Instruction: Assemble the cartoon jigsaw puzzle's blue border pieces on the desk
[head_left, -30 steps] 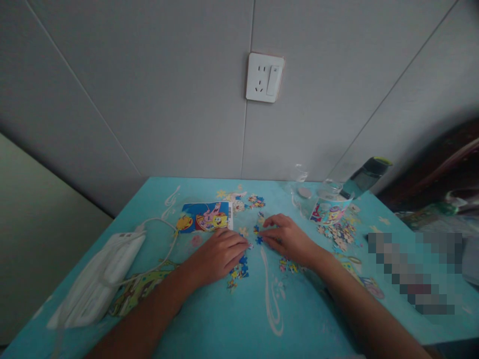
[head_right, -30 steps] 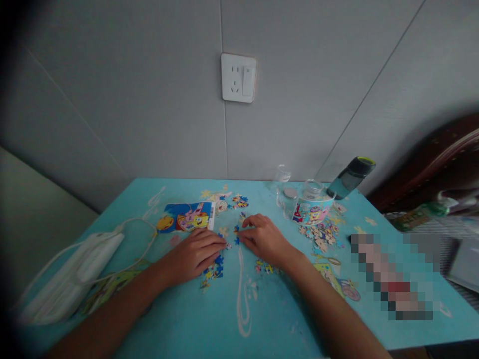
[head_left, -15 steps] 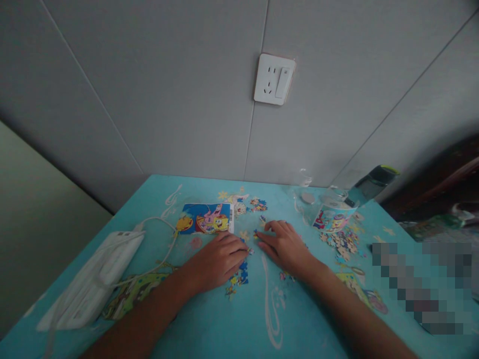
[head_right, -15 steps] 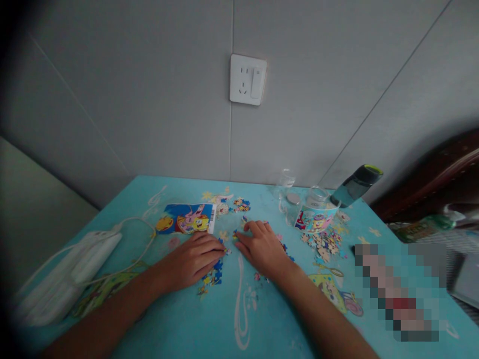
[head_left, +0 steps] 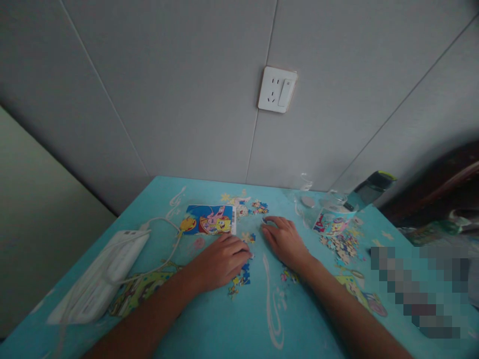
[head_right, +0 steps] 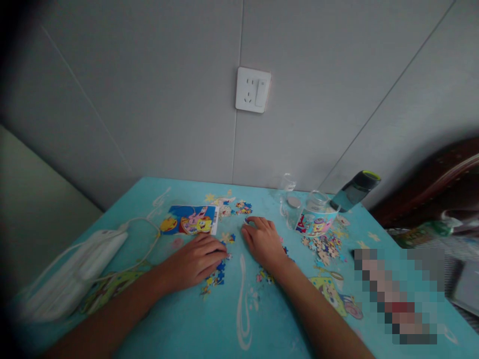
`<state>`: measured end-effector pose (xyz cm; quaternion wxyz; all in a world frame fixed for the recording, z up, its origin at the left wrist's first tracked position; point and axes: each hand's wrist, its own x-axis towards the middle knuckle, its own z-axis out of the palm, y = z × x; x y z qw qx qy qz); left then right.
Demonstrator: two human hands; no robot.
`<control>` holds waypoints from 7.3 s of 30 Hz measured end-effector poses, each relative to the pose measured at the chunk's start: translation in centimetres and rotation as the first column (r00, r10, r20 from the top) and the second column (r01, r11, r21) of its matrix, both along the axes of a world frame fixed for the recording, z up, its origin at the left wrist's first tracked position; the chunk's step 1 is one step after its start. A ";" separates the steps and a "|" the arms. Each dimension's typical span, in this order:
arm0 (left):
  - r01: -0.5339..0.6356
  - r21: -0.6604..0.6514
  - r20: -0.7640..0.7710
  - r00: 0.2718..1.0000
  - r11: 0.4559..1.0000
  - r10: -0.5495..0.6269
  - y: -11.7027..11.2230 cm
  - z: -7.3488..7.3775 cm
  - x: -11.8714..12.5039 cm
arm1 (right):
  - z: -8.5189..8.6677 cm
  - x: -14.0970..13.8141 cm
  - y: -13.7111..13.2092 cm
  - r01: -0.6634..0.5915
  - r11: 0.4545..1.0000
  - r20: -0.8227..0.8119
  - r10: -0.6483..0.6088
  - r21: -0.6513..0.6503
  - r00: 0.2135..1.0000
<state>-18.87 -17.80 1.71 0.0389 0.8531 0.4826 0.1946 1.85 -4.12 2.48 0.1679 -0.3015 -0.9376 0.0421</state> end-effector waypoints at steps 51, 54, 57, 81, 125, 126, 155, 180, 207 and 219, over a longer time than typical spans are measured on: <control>-0.186 0.110 -0.006 0.982 0.976 0.188 0.5 -0.5 -0.5 | -0.5 -0.5 0.5 -0.223 0.975 -0.081 0.224 0.022 0.971; -0.164 0.099 -0.015 0.986 0.982 0.166 0.4 -0.2 -0.4 | -0.9 -0.1 1.3 -0.145 0.989 -0.063 0.147 0.033 0.987; -0.157 0.089 -0.022 0.987 0.984 0.159 0.3 -0.1 -0.3 | -1.0 0.1 1.7 -0.083 0.995 -0.050 0.085 0.047 0.995; -0.147 0.034 -0.039 0.988 0.988 0.149 0.1 0.2 -0.2 | -0.9 -0.2 0.7 -0.162 0.986 -0.097 0.159 -0.027 0.983; -0.280 0.114 -0.043 0.957 0.953 0.287 0.3 0.4 -0.9 | -1.2 0.3 1.7 -0.191 0.977 -0.119 0.179 -0.096 0.977; -0.279 0.118 -0.041 0.957 0.953 0.286 0.3 0.4 -0.9 | -1.2 0.2 1.7 -0.186 0.978 -0.133 0.173 -0.096 0.976; -0.230 0.099 -0.069 0.969 0.968 0.238 0.5 0.4 -0.3 | -0.1 -0.4 -0.1 -0.254 0.958 -0.085 0.245 -0.135 0.966; -0.242 0.023 -0.067 0.968 0.970 0.243 1.0 -0.1 0.2 | -0.8 -1.4 0.5 -0.220 0.975 -0.023 0.220 -0.014 0.975; -0.317 0.023 -0.111 0.942 0.948 0.318 1.0 0.1 0.8 | -0.4 -1.7 0.8 -0.041 0.982 -0.156 0.012 -0.183 0.988; -0.339 0.050 -0.091 0.935 0.940 0.342 1.0 -0.8 0.6 | 0.8 1.1 2.5 -0.072 0.976 -0.224 0.025 -0.205 0.974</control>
